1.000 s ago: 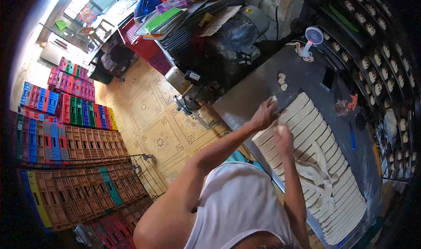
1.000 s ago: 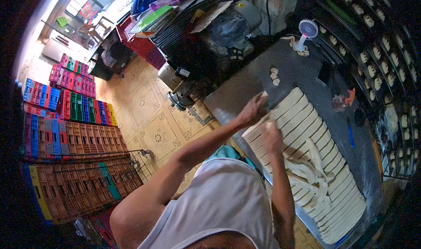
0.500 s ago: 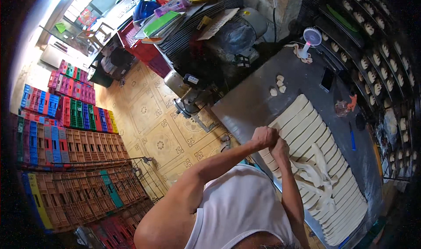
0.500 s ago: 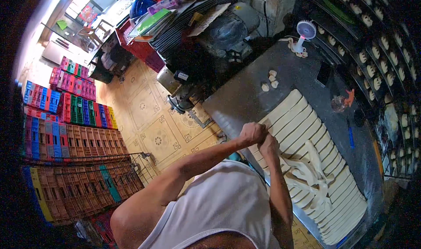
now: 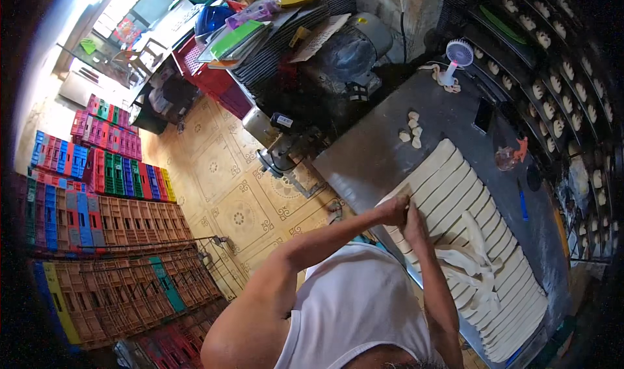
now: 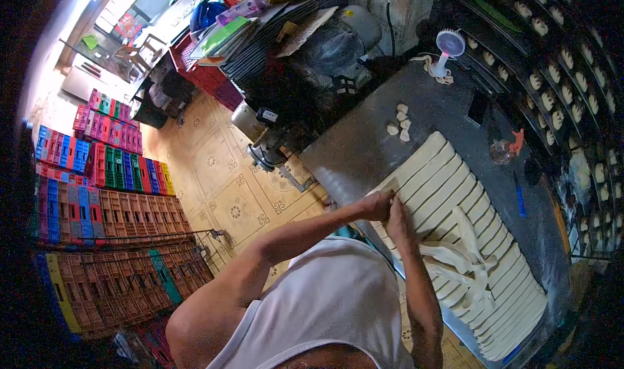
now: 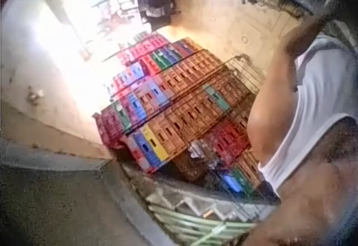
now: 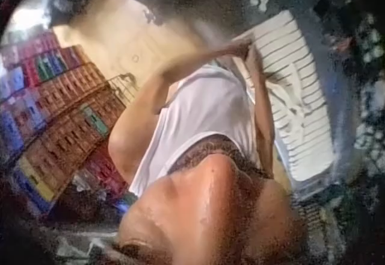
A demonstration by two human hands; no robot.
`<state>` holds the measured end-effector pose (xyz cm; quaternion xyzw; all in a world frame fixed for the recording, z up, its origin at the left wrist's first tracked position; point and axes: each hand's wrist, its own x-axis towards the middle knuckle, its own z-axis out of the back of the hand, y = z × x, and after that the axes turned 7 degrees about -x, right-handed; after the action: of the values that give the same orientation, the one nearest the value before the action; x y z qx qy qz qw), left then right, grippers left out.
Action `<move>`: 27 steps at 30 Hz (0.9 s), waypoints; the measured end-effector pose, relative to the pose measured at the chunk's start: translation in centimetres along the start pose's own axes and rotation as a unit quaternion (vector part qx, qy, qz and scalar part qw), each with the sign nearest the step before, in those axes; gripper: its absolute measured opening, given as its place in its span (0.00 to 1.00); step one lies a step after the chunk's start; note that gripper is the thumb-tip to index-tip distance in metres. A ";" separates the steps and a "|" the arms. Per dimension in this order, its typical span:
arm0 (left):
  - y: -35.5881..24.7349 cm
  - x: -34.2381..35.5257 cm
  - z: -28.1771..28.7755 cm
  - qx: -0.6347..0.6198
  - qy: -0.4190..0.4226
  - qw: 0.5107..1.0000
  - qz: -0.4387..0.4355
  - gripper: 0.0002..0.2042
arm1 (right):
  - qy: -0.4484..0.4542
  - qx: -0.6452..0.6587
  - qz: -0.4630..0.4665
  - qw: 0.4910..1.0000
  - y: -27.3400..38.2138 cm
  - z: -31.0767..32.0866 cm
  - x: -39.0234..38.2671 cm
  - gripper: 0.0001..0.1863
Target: The recorder is dividing long strips of dough into small portions and rolling them by hand on a work table.
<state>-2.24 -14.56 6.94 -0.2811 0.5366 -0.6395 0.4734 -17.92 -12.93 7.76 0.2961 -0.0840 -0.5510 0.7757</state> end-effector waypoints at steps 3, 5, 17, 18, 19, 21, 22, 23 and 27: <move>7.7 0.2 -2.4 0.232 0.004 0.972 -0.031 0.12 | -0.078 -0.042 0.088 0.992 1.7 0.5 -1.2 0.31; 0.1 -2.0 -1.1 0.164 -0.067 0.982 0.072 0.13 | -0.021 0.019 -0.062 0.998 4.2 3.1 -2.3 0.28; 3.3 2.9 4.6 0.242 -0.195 0.930 0.195 0.20 | 0.040 0.070 0.150 0.985 9.2 5.1 -1.5 0.11; 3.3 3.0 4.0 0.241 -0.182 0.934 0.189 0.20 | 0.013 0.029 0.181 0.983 11.8 6.8 -1.7 0.11; 2.7 2.7 4.8 0.208 -0.270 0.937 0.072 0.19 | 0.007 0.030 0.177 0.984 10.9 7.0 -0.5 0.11; 1.6 2.4 5.0 0.166 -0.337 0.925 -0.055 0.20 | -0.054 0.111 -0.085 0.989 7.9 6.2 1.1 0.13; 1.4 1.9 4.5 0.145 -0.262 0.948 -0.105 0.24 | -0.054 0.128 -0.101 0.985 5.6 5.9 0.9 0.23; 1.2 1.4 3.5 0.121 -0.174 0.965 -0.157 0.29 | -0.060 0.148 -0.034 0.987 2.5 4.0 0.1 0.24; 8.2 -0.7 -2.3 0.034 -0.023 0.999 0.024 0.15 | -0.064 -0.046 0.093 0.993 0.9 0.2 -1.7 0.34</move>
<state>-1.46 -12.81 -1.41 -0.2671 0.5101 -0.6392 0.5099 -17.89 -11.29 8.79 0.2155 -0.1350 -0.4975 0.8293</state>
